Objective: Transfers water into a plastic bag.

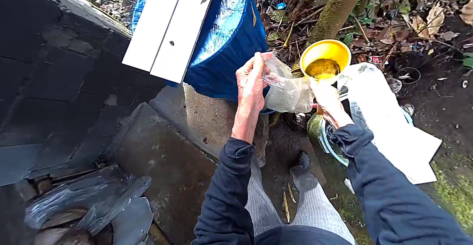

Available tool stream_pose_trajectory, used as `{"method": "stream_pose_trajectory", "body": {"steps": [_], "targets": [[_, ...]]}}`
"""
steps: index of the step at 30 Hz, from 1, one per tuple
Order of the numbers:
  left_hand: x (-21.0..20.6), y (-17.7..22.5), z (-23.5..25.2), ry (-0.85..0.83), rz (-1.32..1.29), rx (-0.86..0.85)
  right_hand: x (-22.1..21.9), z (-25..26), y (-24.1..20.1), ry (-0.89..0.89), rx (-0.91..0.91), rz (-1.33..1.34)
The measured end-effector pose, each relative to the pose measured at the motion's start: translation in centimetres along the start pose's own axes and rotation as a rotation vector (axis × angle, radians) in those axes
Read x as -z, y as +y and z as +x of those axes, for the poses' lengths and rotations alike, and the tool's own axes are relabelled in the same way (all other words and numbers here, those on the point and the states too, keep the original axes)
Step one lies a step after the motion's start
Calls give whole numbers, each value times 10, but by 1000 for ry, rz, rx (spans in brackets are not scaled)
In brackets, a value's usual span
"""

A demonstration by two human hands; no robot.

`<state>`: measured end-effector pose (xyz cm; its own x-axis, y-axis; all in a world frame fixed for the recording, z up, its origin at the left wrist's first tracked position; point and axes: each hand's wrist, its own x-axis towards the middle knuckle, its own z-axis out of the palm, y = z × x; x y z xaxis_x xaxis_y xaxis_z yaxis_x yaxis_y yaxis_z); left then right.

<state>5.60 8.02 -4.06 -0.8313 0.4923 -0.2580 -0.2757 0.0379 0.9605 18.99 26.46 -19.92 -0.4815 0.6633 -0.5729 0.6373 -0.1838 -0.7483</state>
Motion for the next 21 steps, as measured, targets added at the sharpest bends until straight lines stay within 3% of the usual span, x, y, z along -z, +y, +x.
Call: {"method": "stream_pose_trajectory", "body": {"steps": [4, 7, 11, 15, 17, 21], "targets": [[-10, -16, 6, -117, 35, -15, -36, 6, -2, -50, -181, 285], [-4, -26, 2, -108, -4, 41, -68, 5, -13, -83, -97, 476], [36, -25, 0, -70, -123, 97, -85, 1, -17, -20, -56, 441], [67, -14, 11, -71, -150, 92, -69, -6, 8, 242, -51, 146], [76, -10, 6, -86, -174, 95, -62, -14, 18, 257, -133, 94], [85, -20, -18, -133, -170, 107, -79, -28, 34, 139, -346, 426]]}}
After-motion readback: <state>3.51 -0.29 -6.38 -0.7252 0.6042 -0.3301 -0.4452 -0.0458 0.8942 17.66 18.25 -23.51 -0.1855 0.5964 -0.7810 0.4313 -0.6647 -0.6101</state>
